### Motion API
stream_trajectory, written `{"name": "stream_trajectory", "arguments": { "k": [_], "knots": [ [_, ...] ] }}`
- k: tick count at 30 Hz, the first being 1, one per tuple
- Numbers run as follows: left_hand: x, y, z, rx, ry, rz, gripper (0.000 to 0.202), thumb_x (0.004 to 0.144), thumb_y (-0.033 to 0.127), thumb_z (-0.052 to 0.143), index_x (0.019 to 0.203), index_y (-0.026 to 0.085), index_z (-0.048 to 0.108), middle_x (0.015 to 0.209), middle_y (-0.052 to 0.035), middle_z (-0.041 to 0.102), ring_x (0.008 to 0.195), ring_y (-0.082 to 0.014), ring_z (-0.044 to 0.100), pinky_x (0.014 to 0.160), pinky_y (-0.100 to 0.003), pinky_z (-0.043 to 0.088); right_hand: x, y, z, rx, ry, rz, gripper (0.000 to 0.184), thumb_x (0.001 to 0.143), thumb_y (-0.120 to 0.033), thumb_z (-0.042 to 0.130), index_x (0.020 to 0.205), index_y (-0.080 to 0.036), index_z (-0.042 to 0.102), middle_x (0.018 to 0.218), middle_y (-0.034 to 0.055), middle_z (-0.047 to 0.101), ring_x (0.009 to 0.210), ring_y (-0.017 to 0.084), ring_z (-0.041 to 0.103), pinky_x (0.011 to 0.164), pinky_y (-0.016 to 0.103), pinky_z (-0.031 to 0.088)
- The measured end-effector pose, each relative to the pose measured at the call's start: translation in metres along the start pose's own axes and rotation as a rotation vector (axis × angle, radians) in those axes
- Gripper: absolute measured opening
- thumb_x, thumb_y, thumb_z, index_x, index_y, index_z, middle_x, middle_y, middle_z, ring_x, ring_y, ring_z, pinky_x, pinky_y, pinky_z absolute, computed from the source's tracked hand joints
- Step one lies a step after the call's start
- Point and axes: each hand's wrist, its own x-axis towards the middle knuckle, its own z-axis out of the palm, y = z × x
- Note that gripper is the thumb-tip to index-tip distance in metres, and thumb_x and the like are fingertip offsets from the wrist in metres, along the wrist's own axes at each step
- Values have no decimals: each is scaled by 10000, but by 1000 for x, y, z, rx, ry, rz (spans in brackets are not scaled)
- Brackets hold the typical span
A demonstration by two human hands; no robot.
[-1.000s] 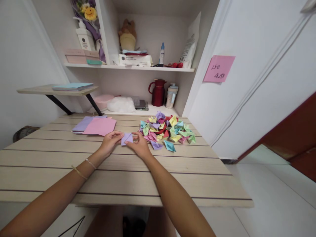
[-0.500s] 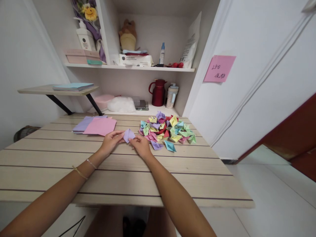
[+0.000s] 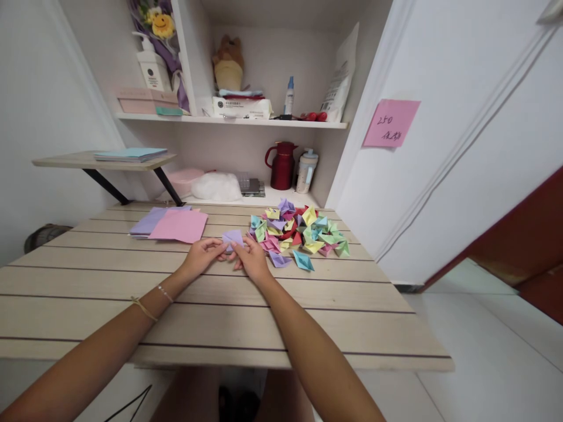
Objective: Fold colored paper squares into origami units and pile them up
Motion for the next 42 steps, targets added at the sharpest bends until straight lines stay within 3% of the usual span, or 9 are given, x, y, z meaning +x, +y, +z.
{"name": "stream_trajectory", "arguments": {
  "k": [4, 7, 10, 13, 21, 26, 30, 38, 42],
  "knots": [
    [0, 0, 0, -3, -16, 34, 275, 646, 384, 696, 720, 127, 631, 620, -23, 642, 568, -125, 604, 588, -247, 513, 1, 2, 0, 79, 24, -11, 431, 702, -423, 631, 1047, -202, 498, 606, -55, 633, 343, 57, 490, 347, 157, 386],
    [0, -1, 0, 5, -48, 46, 264, 656, 375, 690, 730, 132, 619, 622, -8, 624, 539, -110, 587, 552, -229, 497, 2, 1, -2, 68, -20, -1, 352, 726, -441, 597, 951, -173, 557, 573, -42, 621, 335, 54, 480, 340, 155, 373],
    [0, -2, 0, 17, -21, 76, 312, 669, 359, 686, 884, 148, 606, 560, 37, 567, 434, -77, 520, 436, -190, 430, 1, -2, -3, -6, -9, -29, 330, 729, -453, 586, 883, -161, 596, 525, -39, 601, 320, 57, 461, 324, 157, 358],
    [1, -2, -1, -9, -22, 83, 378, 679, 352, 683, 986, 152, 592, 561, 42, 568, 424, -78, 522, 428, -190, 425, -1, -3, -2, -79, 1, -58, 319, 727, -453, 586, 850, -160, 616, 534, -31, 602, 327, 60, 461, 325, 165, 367],
    [5, -3, -2, -162, 61, -47, 351, 633, 397, 708, 813, 100, 656, 649, -58, 680, 544, -134, 625, 579, -259, 515, -1, 0, -1, -126, 37, -108, 322, 747, -482, 552, 794, -172, 623, 717, 10, 650, 365, 52, 476, 336, 176, 368],
    [1, 2, 1, -204, 52, -77, 355, 619, 370, 728, 827, 91, 661, 725, -92, 703, 584, -158, 649, 626, -297, 532, 1, -1, -2, -107, 116, -154, 385, 750, -494, 537, 960, -183, 622, 696, -3, 646, 358, 61, 463, 332, 190, 370],
    [-3, 7, 2, -201, 32, -114, 390, 596, 351, 748, 867, 86, 653, 767, -114, 709, 561, -163, 649, 607, -310, 537, 3, -3, -4, -61, 164, -168, 355, 722, -475, 578, 899, -169, 613, 651, -4, 638, 357, 63, 467, 340, 189, 368],
    [-4, 8, 5, -261, 39, -71, 317, 604, 333, 746, 780, 92, 637, 709, -87, 702, 668, -181, 668, 703, -321, 533, 4, -1, -5, -87, 171, -138, 294, 712, -468, 587, 696, -175, 570, 569, -30, 568, 384, 78, 502, 377, 195, 397],
    [-3, 8, 4, -145, 6, -47, 281, 610, 337, 738, 709, 104, 618, 635, -66, 681, 574, -153, 640, 620, -281, 523, 3, 2, -6, -136, 167, -117, 290, 722, -449, 579, 830, -181, 595, 568, -37, 554, 408, 90, 521, 391, 198, 405]
  ]
}}
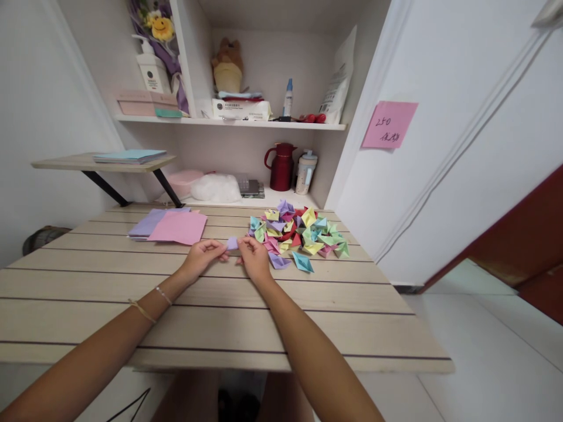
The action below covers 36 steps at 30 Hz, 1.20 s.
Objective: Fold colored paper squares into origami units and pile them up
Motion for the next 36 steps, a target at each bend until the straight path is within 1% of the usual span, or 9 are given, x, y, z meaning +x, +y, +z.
{"name": "stream_trajectory", "arguments": {
  "k": [3, 7, 10, 13, 18, 25, 28, 31, 36],
  "knots": [
    [0, -1, -1, 30, -20, 3, 301, 607, 341, 738, 742, 116, 591, 610, -49, 665, 531, -147, 626, 559, -264, 506, 0, 2, -1, 11, -10, 10, 355, 729, -440, 574, 976, -186, 556, 616, -36, 574, 417, 92, 532, 388, 191, 407],
    [0, -4, -1, 32, -55, -16, 453, 606, 325, 742, 972, 133, 559, 601, -11, 654, 546, -155, 638, 568, -267, 498, 0, 3, -4, -80, -90, -38, 268, 743, -417, 570, 853, -175, 595, 682, 1, 610, 459, 99, 549, 421, 203, 433],
    [1, -5, -1, 68, -76, -26, 386, 616, 336, 730, 904, 118, 595, 630, -37, 666, 569, -156, 640, 555, -245, 479, -1, 2, -3, -127, -161, -57, 234, 758, -386, 560, 851, -180, 623, 728, 16, 626, 474, 100, 554, 434, 210, 441],
    [3, -6, -3, 45, -46, -29, 327, 626, 368, 714, 803, 114, 609, 633, -45, 671, 546, -145, 628, 521, -228, 462, -3, 1, 0, -51, -174, -13, 261, 775, -361, 529, 953, -192, 618, 702, 4, 605, 453, 90, 541, 418, 201, 432],
    [5, -7, -5, -14, -28, -88, 371, 643, 409, 693, 841, 108, 606, 668, -53, 687, 569, -156, 645, 567, -254, 489, -4, 1, 2, 25, -166, -3, 311, 726, -288, 548, 1025, -214, 591, 787, -1, 582, 481, 69, 543, 438, 185, 451],
    [5, -8, -5, -26, -22, -103, 380, 641, 395, 703, 877, 115, 601, 712, -63, 696, 624, -165, 658, 584, -258, 507, -3, 4, 1, -47, -160, -22, 343, 699, -253, 552, 1036, -208, 590, 856, 13, 590, 505, 65, 537, 450, 179, 448],
    [4, -9, -5, -60, -50, -129, 388, 644, 381, 710, 903, 114, 597, 732, -67, 692, 642, -163, 660, 631, -279, 523, -4, 2, -1, -190, -131, -86, 333, 704, -235, 548, 1030, -208, 606, 839, 9, 618, 494, 75, 521, 459, 193, 436],
    [1, -7, -3, -118, -93, -178, 400, 670, 374, 697, 962, 126, 583, 798, -79, 685, 677, -168, 665, 662, -303, 535, -4, -1, -4, -417, -68, -230, 288, 716, -209, 556, 984, -229, 659, 852, 11, 639, 511, 88, 501, 543, 230, 449],
    [-6, 0, 4, -260, -175, -250, 413, 724, 344, 658, 1083, 191, 524, 952, -78, 653, 770, -176, 663, 725, -370, 544, -8, -8, -5, -606, -44, -394, 307, 773, -154, 504, 986, -280, 685, 933, 25, 639, 715, 140, 580, 685, 263, 464]
  ]
}}
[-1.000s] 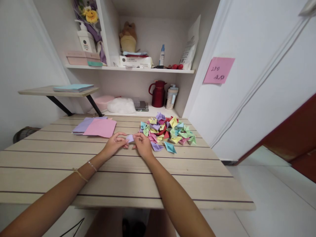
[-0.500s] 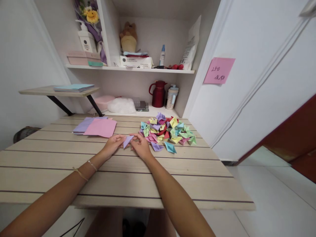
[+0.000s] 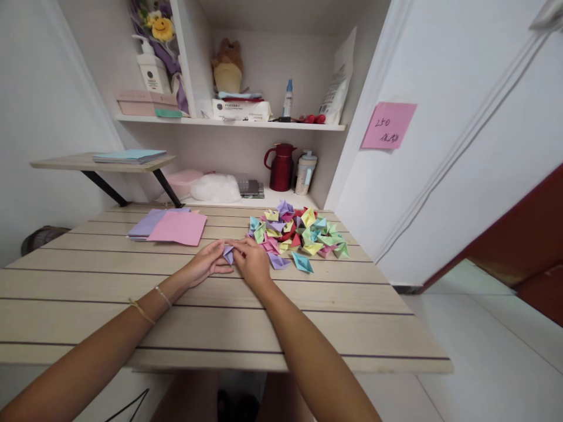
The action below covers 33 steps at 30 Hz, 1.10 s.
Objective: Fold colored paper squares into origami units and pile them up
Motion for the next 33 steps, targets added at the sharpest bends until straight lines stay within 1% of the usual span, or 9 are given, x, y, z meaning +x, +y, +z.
{"name": "stream_trajectory", "arguments": {
  "k": [5, 7, 10, 13, 16, 19, 24, 28, 33],
  "knots": [
    [0, 3, -1, -24, 27, 87, 551, 700, 253, 688, 1194, 225, 445, 1006, -73, 636, 915, -171, 634, 831, -345, 510, -2, -7, -1, -73, -98, -99, 352, 750, -143, 526, 1031, -302, 664, 1038, 21, 623, 897, 175, 579, 785, 296, 467],
    [1, 2, -3, 19, 38, 130, 623, 687, 257, 696, 1231, 227, 396, 958, -63, 651, 909, -168, 636, 837, -345, 501, -1, -8, 0, 15, -96, -85, 387, 739, -142, 523, 1081, -282, 638, 1057, 35, 614, 870, 171, 582, 765, 298, 480],
    [4, -1, -5, 109, 44, 185, 648, 660, 289, 712, 1214, 197, 389, 882, -59, 674, 858, -169, 649, 827, -363, 497, 0, -7, 2, 151, -36, 8, 387, 742, -188, 539, 1117, -251, 613, 1065, 58, 604, 716, 143, 577, 667, 286, 495],
    [5, -3, -6, 216, 55, 205, 543, 625, 316, 732, 1082, 148, 493, 827, -73, 687, 810, -180, 656, 787, -359, 508, 2, -4, 2, 197, 0, 78, 299, 746, -257, 568, 1031, -237, 655, 1032, 60, 624, 615, 125, 552, 615, 285, 484],
    [6, -3, -6, 369, 93, 237, 373, 620, 335, 727, 899, 130, 588, 793, -75, 686, 752, -182, 656, 740, -336, 521, 3, -1, 2, 222, -8, 94, 213, 760, -269, 552, 914, -225, 692, 915, 43, 672, 623, 141, 564, 615, 284, 472],
    [5, -2, -6, 495, 103, 320, 272, 659, 342, 691, 836, 143, 634, 839, -79, 686, 772, -188, 650, 764, -327, 517, 3, 2, 3, 231, -23, 104, 184, 753, -252, 548, 854, -216, 698, 830, 29, 690, 638, 154, 580, 600, 273, 466],
    [0, -3, -4, 595, 51, 402, 245, 731, 323, 616, 909, 163, 664, 940, -84, 684, 868, -201, 640, 837, -327, 495, 3, 4, 2, 144, -2, 111, 161, 728, -251, 577, 834, -207, 690, 828, 29, 694, 644, 155, 598, 625, 275, 473],
    [-2, -1, -3, 670, 59, 462, 252, 746, 305, 588, 937, 165, 673, 977, -83, 684, 889, -208, 640, 838, -320, 499, 3, 2, 0, 65, -21, 93, 177, 740, -279, 580, 878, -233, 682, 840, 13, 700, 653, 154, 615, 638, 271, 478],
    [0, 1, -6, 834, 62, 542, 256, 754, 272, 562, 960, 163, 667, 976, -67, 693, 872, -200, 649, 832, -317, 505, 1, -6, -5, -152, -69, 65, 196, 760, -296, 575, 930, -268, 669, 853, -17, 705, 673, 143, 631, 638, 243, 454]
  ]
}}
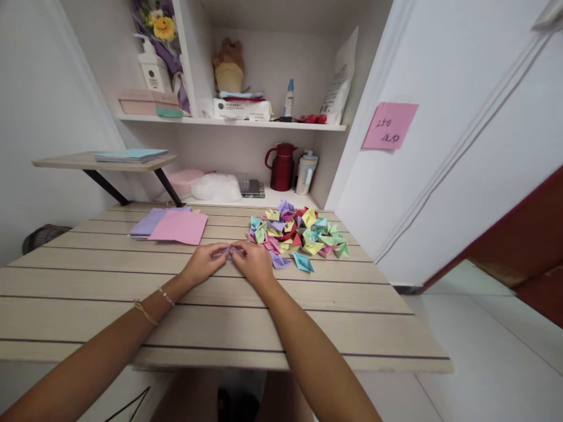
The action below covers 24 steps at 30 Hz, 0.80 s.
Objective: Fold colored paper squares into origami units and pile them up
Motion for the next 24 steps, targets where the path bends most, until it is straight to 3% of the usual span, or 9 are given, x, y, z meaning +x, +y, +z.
{"name": "stream_trajectory", "arguments": {
  "k": [4, 10, 17, 24],
  "knots": [
    [-1, -6, 1, 56, 0, 27, 302, 767, 250, 545, 1047, 156, 608, 1009, -85, 682, 895, -196, 650, 830, -316, 510, -1, -5, -3, -127, -5, -7, 212, 782, -287, 556, 970, -271, 651, 833, -22, 709, 709, 143, 643, 638, 231, 440],
    [-4, -8, 1, 14, -22, 24, 559, 772, 217, 535, 1293, 153, 345, 1065, -125, 657, 976, -192, 626, 880, -357, 483, -1, -5, -3, -189, -11, -71, 211, 786, -270, 555, 971, -259, 654, 886, -9, 707, 755, 147, 642, 655, 234, 441],
    [-5, 3, -1, 73, -50, 14, 537, 768, 207, 537, 1278, 182, 370, 1083, -120, 651, 1001, -209, 614, 884, -358, 467, -1, -3, 2, -235, 18, -171, 152, 784, -248, 550, 835, -239, 693, 971, 11, 672, 827, 148, 614, 645, 227, 427],
    [-2, 1, 3, -118, 92, -73, 446, 740, 203, 568, 1173, 168, 468, 1015, -122, 661, 975, -204, 623, 835, -341, 497, -1, -3, 5, -159, 79, -71, 107, 749, -248, 586, 753, -235, 693, 909, 9, 641, 759, 140, 603, 604, 226, 410]
  ]
}}
